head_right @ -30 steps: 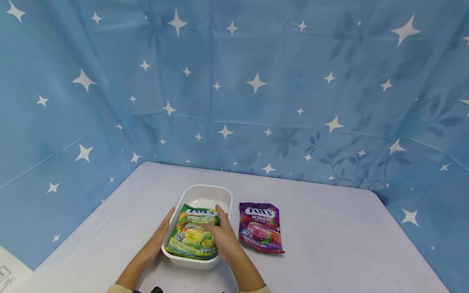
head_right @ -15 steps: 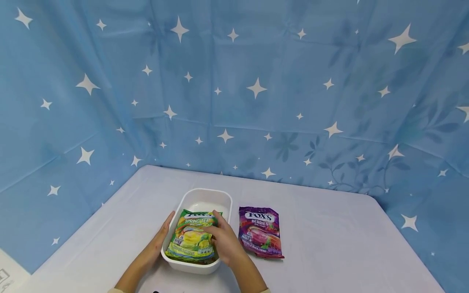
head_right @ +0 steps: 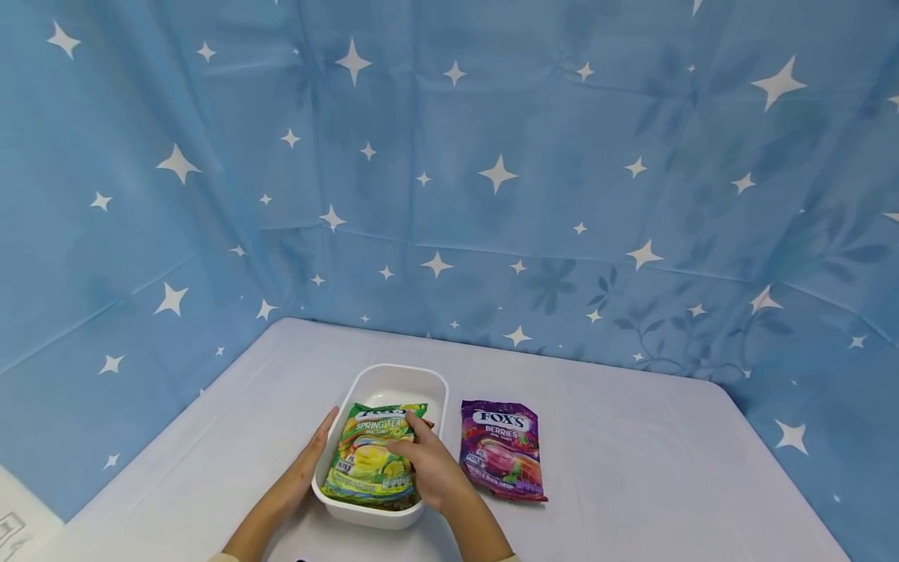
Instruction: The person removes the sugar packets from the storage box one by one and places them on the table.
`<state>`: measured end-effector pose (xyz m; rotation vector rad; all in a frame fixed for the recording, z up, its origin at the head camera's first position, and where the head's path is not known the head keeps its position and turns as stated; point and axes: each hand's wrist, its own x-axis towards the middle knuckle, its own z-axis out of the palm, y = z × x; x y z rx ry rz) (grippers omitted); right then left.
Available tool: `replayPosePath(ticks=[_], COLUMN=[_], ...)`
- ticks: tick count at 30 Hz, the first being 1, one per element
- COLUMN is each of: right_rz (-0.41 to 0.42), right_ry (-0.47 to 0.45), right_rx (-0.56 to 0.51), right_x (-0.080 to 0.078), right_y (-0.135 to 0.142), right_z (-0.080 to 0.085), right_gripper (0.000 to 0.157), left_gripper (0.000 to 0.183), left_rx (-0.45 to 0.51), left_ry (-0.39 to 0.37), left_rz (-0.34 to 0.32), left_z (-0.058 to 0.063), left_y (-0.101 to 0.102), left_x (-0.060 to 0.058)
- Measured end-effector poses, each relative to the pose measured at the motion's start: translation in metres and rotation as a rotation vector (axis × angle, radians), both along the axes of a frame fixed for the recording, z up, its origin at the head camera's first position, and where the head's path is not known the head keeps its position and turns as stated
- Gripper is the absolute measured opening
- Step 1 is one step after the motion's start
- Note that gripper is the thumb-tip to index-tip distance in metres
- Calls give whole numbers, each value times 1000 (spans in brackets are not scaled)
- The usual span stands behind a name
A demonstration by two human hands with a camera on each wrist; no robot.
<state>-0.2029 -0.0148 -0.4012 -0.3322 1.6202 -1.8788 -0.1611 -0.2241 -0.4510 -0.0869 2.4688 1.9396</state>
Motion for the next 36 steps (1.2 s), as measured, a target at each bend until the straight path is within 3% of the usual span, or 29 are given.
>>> replayPosePath(ticks=[13, 22, 30, 36], right_rz=[-34, -85, -106, -103], right_ry=[73, 150, 119, 60], right_rx=[120, 189, 133, 14], right_x=[6, 5, 5, 2], right_y=[4, -4, -4, 0], right_z=[-5, 0, 0, -2], right_gripper=[83, 78, 73, 74], left_gripper=[61, 61, 59, 58], left_rx=[-3, -23, -19, -17], left_ry=[-25, 9, 18, 24], left_rz=[-14, 2, -7, -11], left_z=[-4, 3, 5, 6], left_y=[6, -1, -2, 1], left_x=[1, -1, 2, 2])
